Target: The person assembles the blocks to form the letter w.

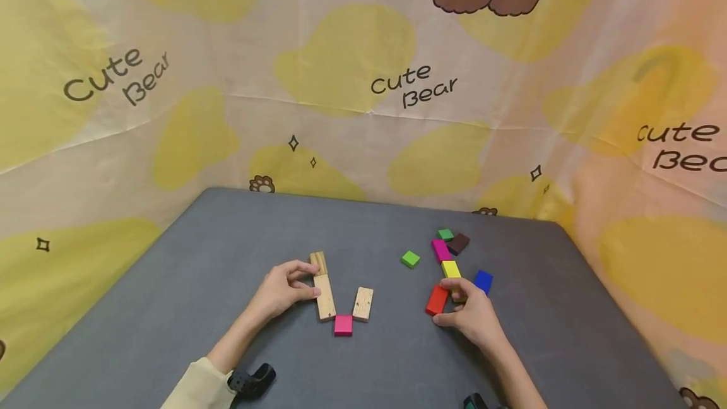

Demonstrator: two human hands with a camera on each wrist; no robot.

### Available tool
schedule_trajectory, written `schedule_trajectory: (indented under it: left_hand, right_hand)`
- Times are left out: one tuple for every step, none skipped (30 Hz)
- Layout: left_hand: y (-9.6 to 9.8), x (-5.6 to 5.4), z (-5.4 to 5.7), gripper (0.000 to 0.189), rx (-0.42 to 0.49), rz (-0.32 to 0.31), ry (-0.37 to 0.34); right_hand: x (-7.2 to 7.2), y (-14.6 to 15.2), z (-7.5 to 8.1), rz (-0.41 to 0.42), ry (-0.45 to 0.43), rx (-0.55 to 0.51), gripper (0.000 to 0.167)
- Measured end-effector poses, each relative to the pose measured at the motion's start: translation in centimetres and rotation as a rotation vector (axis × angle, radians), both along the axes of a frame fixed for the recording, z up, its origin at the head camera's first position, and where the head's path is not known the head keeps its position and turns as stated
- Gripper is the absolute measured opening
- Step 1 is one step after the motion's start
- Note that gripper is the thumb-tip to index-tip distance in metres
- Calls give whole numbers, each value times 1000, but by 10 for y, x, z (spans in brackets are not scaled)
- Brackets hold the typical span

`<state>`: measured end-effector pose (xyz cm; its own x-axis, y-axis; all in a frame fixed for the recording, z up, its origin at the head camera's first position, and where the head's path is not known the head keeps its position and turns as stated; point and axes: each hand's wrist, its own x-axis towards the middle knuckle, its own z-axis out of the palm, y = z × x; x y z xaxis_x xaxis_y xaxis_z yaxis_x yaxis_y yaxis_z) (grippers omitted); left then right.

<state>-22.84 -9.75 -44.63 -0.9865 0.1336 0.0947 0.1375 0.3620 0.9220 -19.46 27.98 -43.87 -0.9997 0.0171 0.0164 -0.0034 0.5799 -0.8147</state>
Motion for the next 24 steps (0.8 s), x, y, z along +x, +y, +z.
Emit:
schedule_trajectory:
  left_hand:
    - [0,0,0,36,1,-1,0]
    - [0,0,-1,36,2,-1,-2]
    - [0,0,-1,36,2,0,-4]
    - [0,0,-2,36,2,2,-5]
    - [0,-1,-2,36,1,1,-6]
    - [0,-1,-2,36,1,1,-6]
    - [0,-2,-3,36,1,2,-5]
    - [0,-2,-3,36,1,2,-7]
    - [0,-2,-3,36,2,2,-8]
    - [0,-2,-3,36,3,2,-7]
    - [1,-2,-2,36,4,3,-6]
    - [0,-3,-2,36,4,5,-5]
    - [0,-3,-2,36,5,7,-6]
    - [0,-3,-2,36,4,9,-6]
    - [0,-3,-1,36,3,11,-6]
    - [0,-3,-1,36,0,13,-7]
    - [0,-2,-1,36,-3,15,-9]
    - [0,-2,-1,36,-4,15,-11]
    - [0,-2,-1,36,-6,15,-13]
    - [0,-1,-1,37,-7,15,-15]
    - [0,-1,-1,37,-8,15,-15]
    - [0,-1,-1,37,-9,15,-16]
    - [0,-1,-1,37,-9,15,-17]
    - [1,-1,-2,37,-9,15,-16]
  right_hand:
    - [0,0,0,2,-2,-3,69]
    - [0,0,0,4,-2,-6,70]
    - [0,0,0,7,-3,-11,71]
    - [0,0,1,11,-5,-17,71]
    - [0,0,1,14,-7,-23,72]
    - [0,0,2,16,-9,-30,73]
    - [0,1,3,18,-12,-36,74]
    - [0,1,3,19,-14,-43,74]
    - [0,1,4,23,-19,-53,75]
    - [0,2,5,25,-23,-68,75]
    - [0,2,6,28,-25,-81,75]
    - [0,2,7,31,-26,-96,75]
    - [0,2,7,36,-26,-108,76]
    - [0,3,8,40,-26,-123,75]
    - [0,3,8,44,-25,-140,75]
    - [0,3,8,45,-22,-151,75]
    - [0,2,8,48,-19,-158,75]
    - [0,2,8,50,-18,-165,75]
    - [0,2,8,52,-17,-170,75]
    - [0,2,7,52,-15,-175,76]
    - [1,2,7,53,-15,-178,76]
    - [1,2,7,52,-14,-182,76]
    - [1,2,7,53,-14,-186,76]
    - [1,2,6,51,-14,-188,76]
